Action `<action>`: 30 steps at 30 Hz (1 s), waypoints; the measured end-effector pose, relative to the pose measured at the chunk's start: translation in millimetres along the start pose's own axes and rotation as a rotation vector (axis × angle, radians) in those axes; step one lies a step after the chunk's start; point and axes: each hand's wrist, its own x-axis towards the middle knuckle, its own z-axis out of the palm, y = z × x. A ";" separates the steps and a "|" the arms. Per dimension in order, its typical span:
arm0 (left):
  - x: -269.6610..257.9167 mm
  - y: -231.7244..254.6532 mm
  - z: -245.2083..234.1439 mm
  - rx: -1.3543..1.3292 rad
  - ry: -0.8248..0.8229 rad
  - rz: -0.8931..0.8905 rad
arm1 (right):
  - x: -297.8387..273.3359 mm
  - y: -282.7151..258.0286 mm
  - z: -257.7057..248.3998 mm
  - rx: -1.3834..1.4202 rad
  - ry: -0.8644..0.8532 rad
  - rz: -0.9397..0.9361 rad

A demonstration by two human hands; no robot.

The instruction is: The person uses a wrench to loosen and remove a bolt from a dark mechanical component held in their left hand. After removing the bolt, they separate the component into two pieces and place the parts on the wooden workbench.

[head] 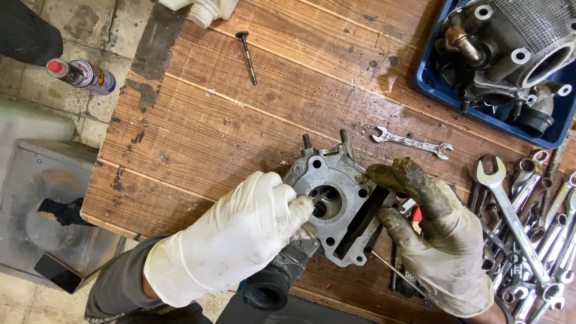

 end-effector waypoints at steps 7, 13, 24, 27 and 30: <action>3.3 6.4 7.3 -0.132 0.058 -0.065 | -1.5 3.0 -3.0 -0.078 0.001 -0.044; 5.9 2.0 -23.0 -0.625 0.213 -0.193 | -4.0 11.4 -28.9 0.065 0.094 0.114; 54.1 31.8 -6.9 -1.236 0.405 -0.367 | 10.6 -11.5 -22.1 -0.427 0.223 -0.276; 58.2 40.0 -7.5 -1.260 0.408 -0.354 | -3.2 15.1 -18.0 -0.785 0.318 -0.434; 57.4 43.5 -5.1 -1.316 0.411 -0.383 | -8.0 23.3 -21.7 -0.799 0.406 -0.319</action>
